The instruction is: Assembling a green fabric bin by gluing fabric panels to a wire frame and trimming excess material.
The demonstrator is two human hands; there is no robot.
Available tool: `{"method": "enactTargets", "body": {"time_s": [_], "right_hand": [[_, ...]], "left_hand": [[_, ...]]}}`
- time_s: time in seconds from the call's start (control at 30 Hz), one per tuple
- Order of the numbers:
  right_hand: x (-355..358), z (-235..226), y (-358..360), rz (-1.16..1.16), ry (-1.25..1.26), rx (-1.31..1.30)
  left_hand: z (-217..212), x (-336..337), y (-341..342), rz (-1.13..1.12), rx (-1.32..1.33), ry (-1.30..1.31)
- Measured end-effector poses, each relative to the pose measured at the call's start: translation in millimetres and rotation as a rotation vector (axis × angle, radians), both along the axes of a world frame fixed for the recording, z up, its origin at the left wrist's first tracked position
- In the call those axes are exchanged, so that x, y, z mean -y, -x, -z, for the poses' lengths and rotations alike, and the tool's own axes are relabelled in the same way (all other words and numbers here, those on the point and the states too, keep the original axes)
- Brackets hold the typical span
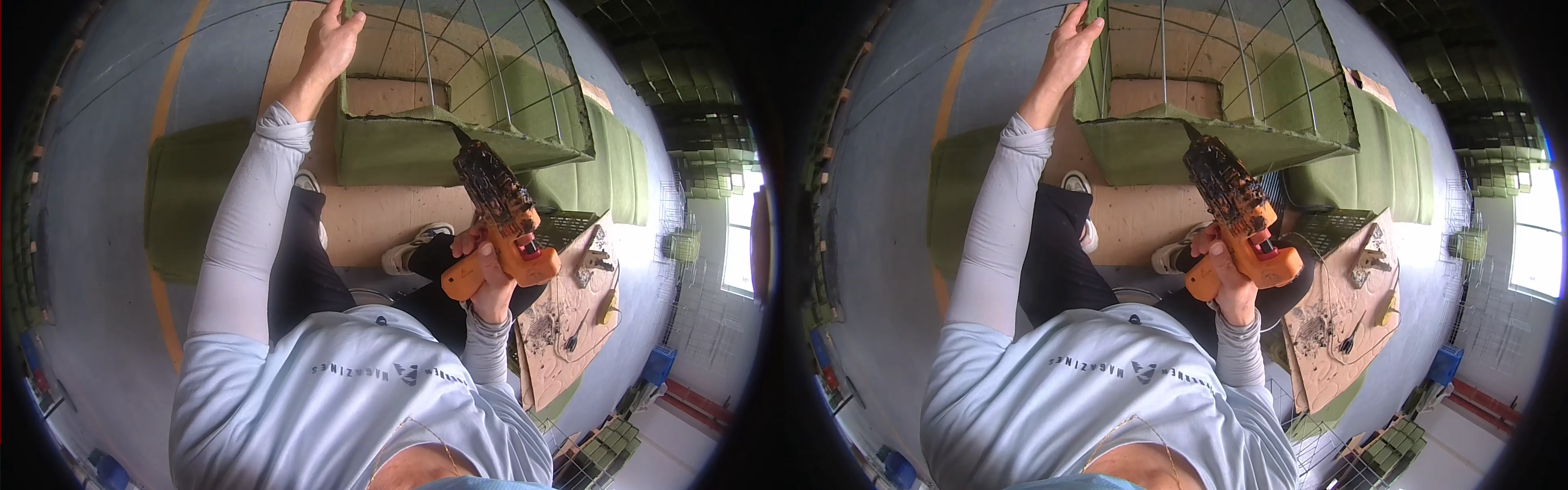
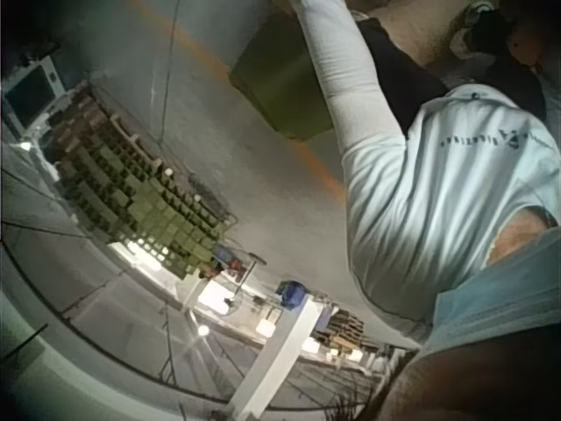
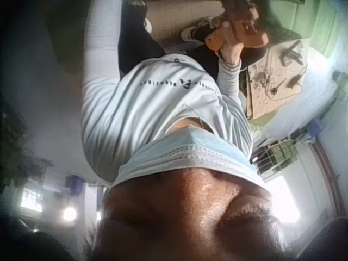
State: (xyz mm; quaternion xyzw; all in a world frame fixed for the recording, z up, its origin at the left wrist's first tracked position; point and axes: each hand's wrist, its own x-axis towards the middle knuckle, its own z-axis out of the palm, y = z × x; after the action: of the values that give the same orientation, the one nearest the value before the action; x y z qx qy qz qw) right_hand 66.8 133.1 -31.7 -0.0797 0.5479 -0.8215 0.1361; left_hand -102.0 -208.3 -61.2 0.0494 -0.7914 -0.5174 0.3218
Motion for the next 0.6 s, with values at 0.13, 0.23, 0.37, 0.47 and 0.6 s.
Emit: {"method": "enactTargets", "body": {"time_s": [0.13, 0.23, 0.37, 0.47, 0.6], "right_hand": [[3, -6, 0, 0.066, -0.034, -0.006], [-2, -5, 0, 0.067, -0.055, -0.009], [-7, -3, 2, 0.092, -0.066, -0.01], [-11, 0, 2, 0.088, 0.014, -0.001], [-17, 3, 4, 0.109, 0.007, -0.016]], "left_hand": [[-4, -1, -2, 0.003, 0.043, 0.002], [-5, -2, -1, 0.013, 0.016, -0.036], [-10, -5, -5, -0.012, 0.063, -0.042], [-6, -1, -4, -0.016, 0.068, -0.009], [0, -4, -1, -0.029, 0.008, -0.031]]}}
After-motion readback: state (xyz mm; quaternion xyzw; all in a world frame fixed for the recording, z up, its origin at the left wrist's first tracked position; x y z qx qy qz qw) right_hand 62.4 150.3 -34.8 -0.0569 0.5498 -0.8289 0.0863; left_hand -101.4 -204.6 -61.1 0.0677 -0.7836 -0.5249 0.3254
